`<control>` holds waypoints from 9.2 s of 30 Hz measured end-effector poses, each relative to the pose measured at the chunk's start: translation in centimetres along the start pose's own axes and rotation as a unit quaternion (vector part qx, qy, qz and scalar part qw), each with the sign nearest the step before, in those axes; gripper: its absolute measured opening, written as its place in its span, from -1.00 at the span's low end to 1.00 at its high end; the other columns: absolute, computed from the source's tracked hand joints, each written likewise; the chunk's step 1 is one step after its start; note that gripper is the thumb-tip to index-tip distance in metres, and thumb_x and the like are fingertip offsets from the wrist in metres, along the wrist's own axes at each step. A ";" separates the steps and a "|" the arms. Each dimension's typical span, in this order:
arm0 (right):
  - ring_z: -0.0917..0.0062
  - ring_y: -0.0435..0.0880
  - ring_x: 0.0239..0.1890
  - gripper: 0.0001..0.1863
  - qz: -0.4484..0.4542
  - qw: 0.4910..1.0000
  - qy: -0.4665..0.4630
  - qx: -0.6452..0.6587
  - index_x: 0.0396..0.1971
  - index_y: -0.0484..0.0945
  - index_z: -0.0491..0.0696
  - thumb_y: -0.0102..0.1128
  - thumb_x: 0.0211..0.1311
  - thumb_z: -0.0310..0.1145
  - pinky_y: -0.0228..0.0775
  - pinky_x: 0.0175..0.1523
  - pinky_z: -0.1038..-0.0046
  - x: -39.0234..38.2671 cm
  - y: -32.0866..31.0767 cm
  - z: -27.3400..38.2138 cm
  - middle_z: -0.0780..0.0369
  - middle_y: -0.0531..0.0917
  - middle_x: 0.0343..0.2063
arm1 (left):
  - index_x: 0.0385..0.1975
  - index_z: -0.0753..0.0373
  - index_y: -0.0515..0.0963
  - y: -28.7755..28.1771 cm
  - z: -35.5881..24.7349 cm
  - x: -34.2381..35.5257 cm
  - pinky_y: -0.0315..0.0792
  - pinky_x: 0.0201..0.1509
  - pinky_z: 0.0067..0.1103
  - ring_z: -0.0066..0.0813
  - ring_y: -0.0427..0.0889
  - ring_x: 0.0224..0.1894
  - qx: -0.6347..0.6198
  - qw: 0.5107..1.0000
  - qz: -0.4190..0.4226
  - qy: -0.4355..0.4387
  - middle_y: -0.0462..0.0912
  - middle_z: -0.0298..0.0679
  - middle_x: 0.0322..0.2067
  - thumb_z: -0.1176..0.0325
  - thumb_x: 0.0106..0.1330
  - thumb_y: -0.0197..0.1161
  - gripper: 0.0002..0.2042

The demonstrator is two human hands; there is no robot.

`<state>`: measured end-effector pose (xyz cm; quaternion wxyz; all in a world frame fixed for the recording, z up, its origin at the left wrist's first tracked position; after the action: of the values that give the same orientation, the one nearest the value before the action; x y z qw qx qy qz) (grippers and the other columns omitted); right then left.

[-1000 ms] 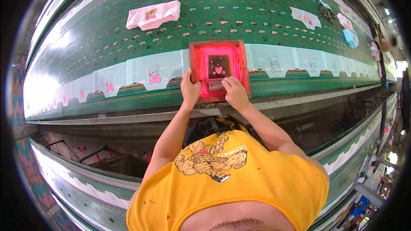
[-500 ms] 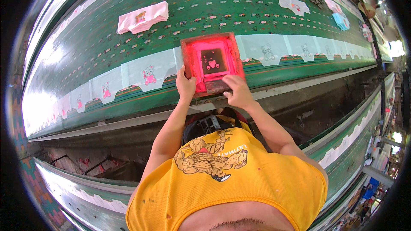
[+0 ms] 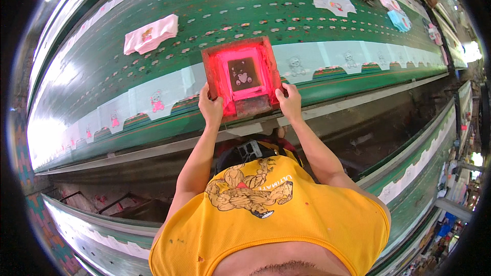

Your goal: The person repeatedly rubs a red rectangular squeegee over a small stencil on a green conveyor belt, pressing down to transfer a teddy bear design onto fabric pieces. The person moves the squeegee along the belt and occasionally lifts it to reposition the stencil.

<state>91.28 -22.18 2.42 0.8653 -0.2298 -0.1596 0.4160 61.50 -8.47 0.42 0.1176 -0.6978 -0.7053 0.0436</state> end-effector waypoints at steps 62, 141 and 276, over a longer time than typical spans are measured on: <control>0.11 0.60 -0.05 -0.77 0.177 0.913 -0.330 -0.162 -0.26 0.59 -0.15 0.18 0.01 -0.63 0.47 0.06 0.16 18.5 -4.9 -1.1 0.10 0.64 -0.22 | 0.20 0.45 0.47 20.6 -4.7 -5.5 0.48 0.16 -0.44 -0.18 0.66 0.04 0.144 0.989 0.034 0.004 0.66 0.00 -0.02 0.64 0.01 0.32 -0.39; -0.06 -0.01 0.52 0.13 0.085 0.925 -0.152 -0.338 0.45 0.18 0.04 0.66 -0.16 -0.11 -0.06 0.40 -0.42 25.7 -31.7 -16.6 0.00 0.03 0.46 | 0.19 0.46 0.48 47.5 -9.6 -12.7 0.45 0.24 -0.46 -0.23 0.62 0.14 0.030 0.996 0.058 -0.058 0.61 0.00 0.05 0.68 -0.01 0.29 -0.38; 0.11 0.60 -0.08 -0.75 0.143 0.919 -0.346 -0.124 -0.27 0.55 -0.15 0.16 -0.03 -0.62 0.46 0.05 0.16 28.2 -26.6 -16.5 0.10 0.65 -0.22 | 0.17 0.45 0.47 47.5 -9.4 -12.8 0.44 0.24 -0.40 -0.05 0.60 0.12 0.041 0.997 0.048 -0.032 0.61 0.03 0.00 0.62 -0.02 0.31 -0.39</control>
<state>133.14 -18.76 5.03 0.6516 -0.1969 -0.4648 0.5662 109.86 -21.10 -2.53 0.1212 -0.7238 -0.6717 0.1009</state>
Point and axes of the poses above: each hand's wrist, its own x-axis towards the middle knuckle, its own y-axis out of the palm, z = x × y, the point moved 8 cm from there along x, towards the middle knuckle
